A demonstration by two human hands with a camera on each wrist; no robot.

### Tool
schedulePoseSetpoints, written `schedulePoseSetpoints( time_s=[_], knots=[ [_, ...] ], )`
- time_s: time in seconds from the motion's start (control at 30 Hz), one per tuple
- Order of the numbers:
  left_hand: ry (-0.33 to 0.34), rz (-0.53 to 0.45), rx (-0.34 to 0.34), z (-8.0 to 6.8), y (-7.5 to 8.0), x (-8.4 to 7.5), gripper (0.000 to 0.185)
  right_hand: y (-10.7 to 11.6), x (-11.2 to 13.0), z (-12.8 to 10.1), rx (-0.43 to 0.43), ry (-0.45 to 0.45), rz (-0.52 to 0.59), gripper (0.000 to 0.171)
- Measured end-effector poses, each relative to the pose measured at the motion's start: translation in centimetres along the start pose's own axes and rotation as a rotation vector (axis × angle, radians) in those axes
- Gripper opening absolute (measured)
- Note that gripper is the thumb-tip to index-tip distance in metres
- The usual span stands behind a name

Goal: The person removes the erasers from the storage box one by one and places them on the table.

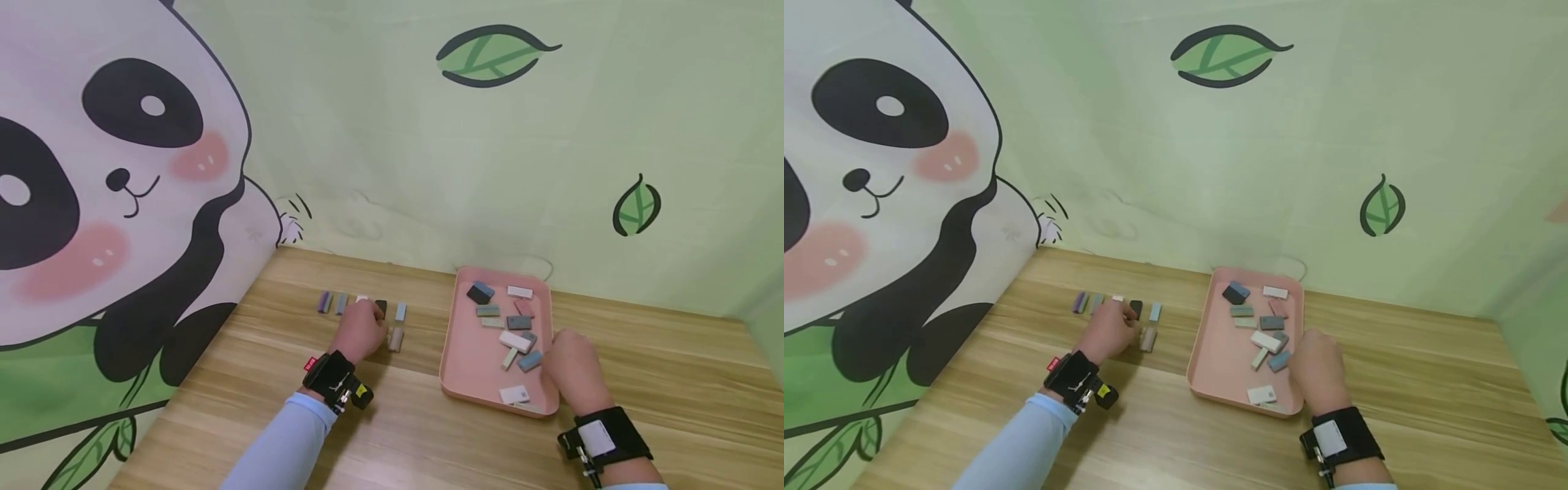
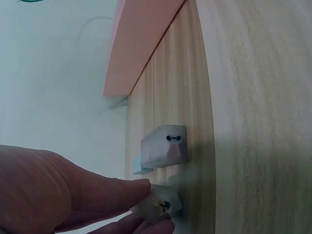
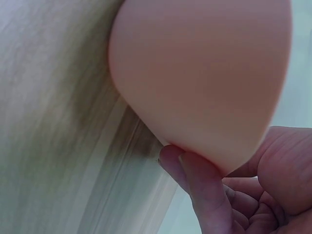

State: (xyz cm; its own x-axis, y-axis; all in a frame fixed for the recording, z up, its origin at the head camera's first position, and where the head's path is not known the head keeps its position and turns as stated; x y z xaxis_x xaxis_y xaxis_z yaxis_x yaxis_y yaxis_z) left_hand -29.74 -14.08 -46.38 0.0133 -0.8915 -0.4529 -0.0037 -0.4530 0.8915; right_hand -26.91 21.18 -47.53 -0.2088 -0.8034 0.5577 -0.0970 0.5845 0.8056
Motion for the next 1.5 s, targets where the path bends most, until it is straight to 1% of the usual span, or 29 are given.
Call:
schedulePoseSetpoints(
  time_s=[0.27,0.47,0.53,0.63,0.73,0.8,0.87,0.9,1.03,1.1,1.13,1.17,1.23,1.33,1.4,1.5],
  knots=[
    [0.045,-0.025,0.031,0.3,-0.3,0.7,0.015,0.2,0.1,-0.1,-0.002,-0.010,0.003,0.017],
    [0.044,0.020,0.022,0.3,0.1,0.7,0.017,0.1,0.0,0.2,-0.006,-0.016,-0.005,0.017],
    [0.046,0.046,0.016,0.3,0.2,0.7,0.013,0.2,0.0,0.2,-0.009,-0.010,-0.008,0.017],
    [0.056,0.059,0.003,0.2,0.5,0.9,0.008,0.3,0.1,0.3,-0.015,0.006,-0.016,0.016],
    [0.063,0.062,-0.005,0.1,0.6,1.1,0.020,0.3,0.2,0.3,-0.021,0.017,-0.027,0.015],
    [0.066,0.069,0.005,0.1,0.5,1.2,0.027,0.4,0.2,0.3,-0.022,0.019,-0.029,0.015],
    [0.065,0.076,0.003,0.1,0.5,1.3,0.029,0.4,0.3,0.3,-0.027,0.026,-0.030,0.015],
    [0.068,0.076,0.004,0.1,0.5,1.3,0.028,0.5,0.3,0.3,-0.029,0.032,-0.028,0.014],
    [0.066,0.094,-0.015,0.1,0.8,1.0,0.010,0.6,0.4,0.2,-0.037,0.053,-0.025,0.014],
    [0.059,0.108,-0.037,0.0,1.2,0.4,0.002,0.5,0.4,0.2,-0.029,0.046,-0.018,0.014],
    [0.051,0.116,-0.052,-0.1,1.4,0.0,0.006,0.5,0.3,0.2,-0.025,0.038,-0.017,0.014],
    [0.043,0.120,-0.060,-0.2,1.6,-0.5,0.005,0.4,0.3,0.1,-0.018,0.030,-0.012,0.014],
    [0.016,0.131,-0.091,-0.5,2.2,-1.9,0.015,0.2,0.1,0.1,-0.008,0.015,-0.006,0.014],
    [-0.033,0.116,-0.111,-1.0,2.4,-4.1,0.032,0.2,0.1,0.0,-0.007,0.023,-0.009,0.014],
    [-0.075,0.105,-0.111,-1.3,2.1,-5.7,0.041,0.2,0.2,0.1,-0.008,0.027,-0.014,0.013],
    [-0.144,0.098,-0.082,-1.8,1.2,-8.5,0.050,0.2,0.1,0.1,-0.002,0.021,-0.011,0.013]
  ],
)
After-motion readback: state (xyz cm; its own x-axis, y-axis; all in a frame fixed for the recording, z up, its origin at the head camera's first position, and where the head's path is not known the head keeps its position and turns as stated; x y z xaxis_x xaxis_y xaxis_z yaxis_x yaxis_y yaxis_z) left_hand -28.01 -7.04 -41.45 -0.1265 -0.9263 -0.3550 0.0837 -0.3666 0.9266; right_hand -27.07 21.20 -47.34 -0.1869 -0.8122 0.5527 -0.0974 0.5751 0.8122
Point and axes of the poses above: each hand's wrist, its own z-axis towards the middle knuckle, its own y-axis out of the back of the hand, x = y × z, the point moved 9 cm from there along z, towards the middle knuckle, and after that the axes turned 9 degrees about z, right-handed, at the moved point
